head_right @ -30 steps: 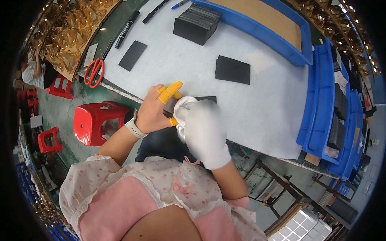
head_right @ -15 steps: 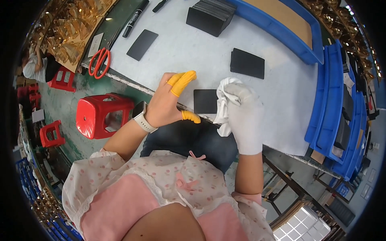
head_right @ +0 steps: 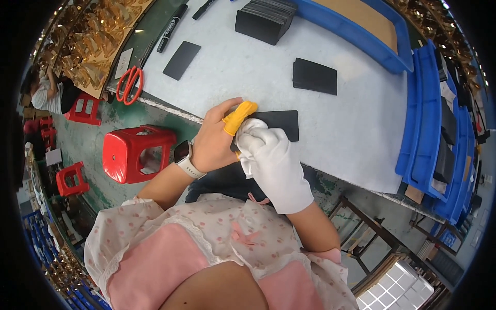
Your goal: The person is cleaning and inspecting small black rectangular metal plates using a white cloth while sitting at a workbench.
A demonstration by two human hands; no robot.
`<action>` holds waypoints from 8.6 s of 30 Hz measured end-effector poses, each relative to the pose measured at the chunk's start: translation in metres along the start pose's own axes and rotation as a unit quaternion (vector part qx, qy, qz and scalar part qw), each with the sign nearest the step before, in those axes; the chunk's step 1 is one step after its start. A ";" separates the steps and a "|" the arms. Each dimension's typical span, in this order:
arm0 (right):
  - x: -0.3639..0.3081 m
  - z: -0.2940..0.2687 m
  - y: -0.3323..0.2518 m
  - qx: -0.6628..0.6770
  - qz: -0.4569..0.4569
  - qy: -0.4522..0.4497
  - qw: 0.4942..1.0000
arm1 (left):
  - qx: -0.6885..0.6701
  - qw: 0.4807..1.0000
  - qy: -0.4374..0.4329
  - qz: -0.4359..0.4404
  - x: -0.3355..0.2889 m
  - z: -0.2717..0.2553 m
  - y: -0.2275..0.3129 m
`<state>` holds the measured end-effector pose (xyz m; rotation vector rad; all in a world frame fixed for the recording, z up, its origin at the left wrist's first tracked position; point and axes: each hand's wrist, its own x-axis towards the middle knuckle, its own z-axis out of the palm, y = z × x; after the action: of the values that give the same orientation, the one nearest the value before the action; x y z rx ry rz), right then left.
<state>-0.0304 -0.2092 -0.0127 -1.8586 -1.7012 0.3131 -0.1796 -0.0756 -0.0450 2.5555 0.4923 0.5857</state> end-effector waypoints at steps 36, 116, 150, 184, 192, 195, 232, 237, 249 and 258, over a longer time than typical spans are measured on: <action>-0.061 -0.018 0.098 0.118 0.249 0.334 0.901 | -0.360 0.927 0.042 -0.097 -0.009 0.003 0.006; -0.049 -0.025 0.076 0.118 0.232 0.354 0.899 | 0.043 0.996 -0.013 -0.071 0.091 0.038 0.022; 0.033 -0.002 -0.011 0.126 0.119 0.176 0.969 | -0.091 0.973 0.201 -0.061 -0.031 -0.012 -0.041; -0.065 -0.042 0.111 0.053 0.234 0.415 0.878 | -0.146 0.978 0.130 -0.066 0.033 -0.049 -0.048; -0.064 -0.042 0.115 0.042 0.212 0.415 0.884 | -0.272 0.914 0.019 -0.301 0.055 -0.061 -0.035; -0.062 -0.042 0.115 0.032 0.212 0.411 0.886 | -0.005 0.961 0.056 -0.269 0.053 -0.058 -0.033; -0.041 -0.045 0.105 -0.085 0.307 0.355 0.879 | -0.084 0.981 0.066 -0.164 0.037 -0.021 -0.020; -0.042 -0.044 0.108 -0.074 0.258 0.372 0.889 | -0.177 0.983 0.033 -0.025 0.026 -0.015 -0.009; -0.052 -0.040 0.113 -0.010 0.272 0.385 0.882 | -0.220 0.975 0.019 -0.016 0.025 -0.005 -0.016; -0.049 -0.041 0.117 0.011 0.282 0.406 0.869 | -0.224 0.974 0.022 -0.013 0.029 -0.007 -0.015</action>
<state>0.0805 -0.2682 -0.0570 -2.0202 -0.5762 -0.2201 -0.1620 -0.0479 -0.0379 2.1098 0.3599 0.6596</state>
